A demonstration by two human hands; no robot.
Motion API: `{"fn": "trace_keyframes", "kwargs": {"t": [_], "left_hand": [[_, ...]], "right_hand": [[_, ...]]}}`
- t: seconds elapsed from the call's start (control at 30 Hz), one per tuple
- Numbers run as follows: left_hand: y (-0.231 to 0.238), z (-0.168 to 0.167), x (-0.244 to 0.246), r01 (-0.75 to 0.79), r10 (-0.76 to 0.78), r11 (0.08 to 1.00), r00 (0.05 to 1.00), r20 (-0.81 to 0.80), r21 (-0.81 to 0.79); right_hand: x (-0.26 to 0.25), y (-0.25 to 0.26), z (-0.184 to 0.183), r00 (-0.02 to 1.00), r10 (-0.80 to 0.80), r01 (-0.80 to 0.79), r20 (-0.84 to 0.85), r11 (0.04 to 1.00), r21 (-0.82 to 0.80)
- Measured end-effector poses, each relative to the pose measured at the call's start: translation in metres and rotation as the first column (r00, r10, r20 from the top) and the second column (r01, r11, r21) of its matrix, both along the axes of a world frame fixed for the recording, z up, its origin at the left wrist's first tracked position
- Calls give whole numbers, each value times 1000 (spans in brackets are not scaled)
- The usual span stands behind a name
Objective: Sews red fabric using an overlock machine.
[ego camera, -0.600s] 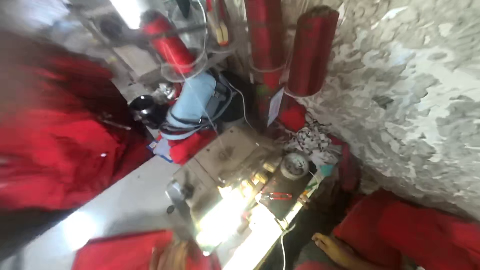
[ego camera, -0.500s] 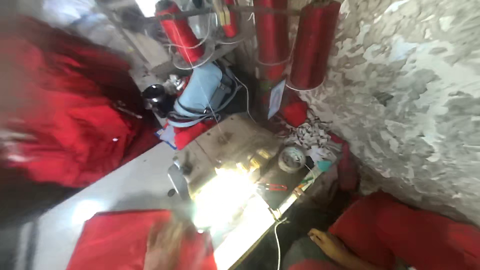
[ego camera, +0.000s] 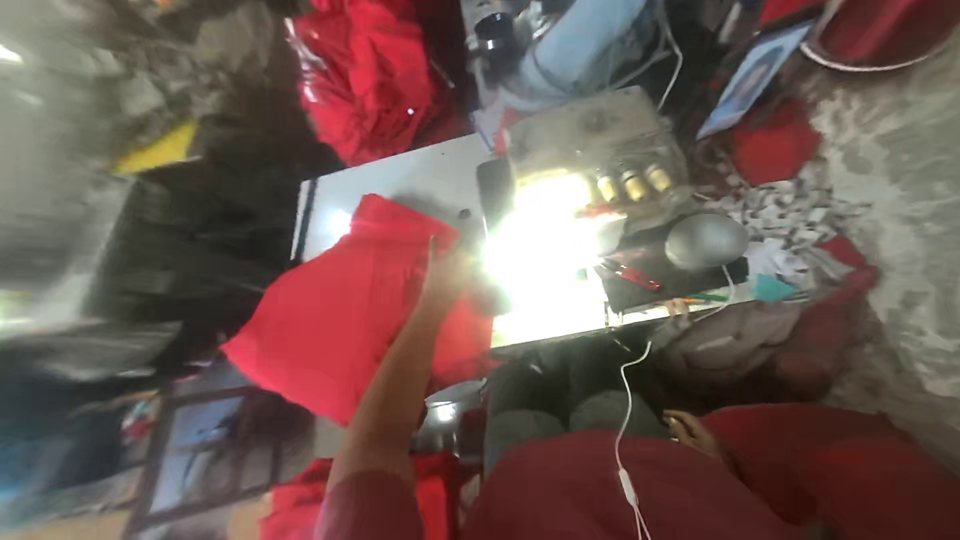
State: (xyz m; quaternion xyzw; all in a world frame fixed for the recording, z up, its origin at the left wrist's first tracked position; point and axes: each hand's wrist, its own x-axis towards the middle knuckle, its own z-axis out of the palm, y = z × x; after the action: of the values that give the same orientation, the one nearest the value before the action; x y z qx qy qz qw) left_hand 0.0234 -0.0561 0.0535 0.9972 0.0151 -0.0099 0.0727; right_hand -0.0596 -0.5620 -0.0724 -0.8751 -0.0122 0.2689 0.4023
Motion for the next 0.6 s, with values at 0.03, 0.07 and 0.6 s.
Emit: {"fn": "trace_keyframes", "kwargs": {"t": [0.03,0.07,0.6], "left_hand": [[2,-4,-4,4,-4,1000,999,39,-9],[3,-6,-8,-1,2,1000,999,41,-21],[-4,23,-74,54,62,927,954,294,-370]], "right_hand": [[0,0,1,1000,0,0,5,1000,-3],[0,1,3,1000,-10,10,10,1000,3],[93,179,132,795,246,-490,554,799,349]]}}
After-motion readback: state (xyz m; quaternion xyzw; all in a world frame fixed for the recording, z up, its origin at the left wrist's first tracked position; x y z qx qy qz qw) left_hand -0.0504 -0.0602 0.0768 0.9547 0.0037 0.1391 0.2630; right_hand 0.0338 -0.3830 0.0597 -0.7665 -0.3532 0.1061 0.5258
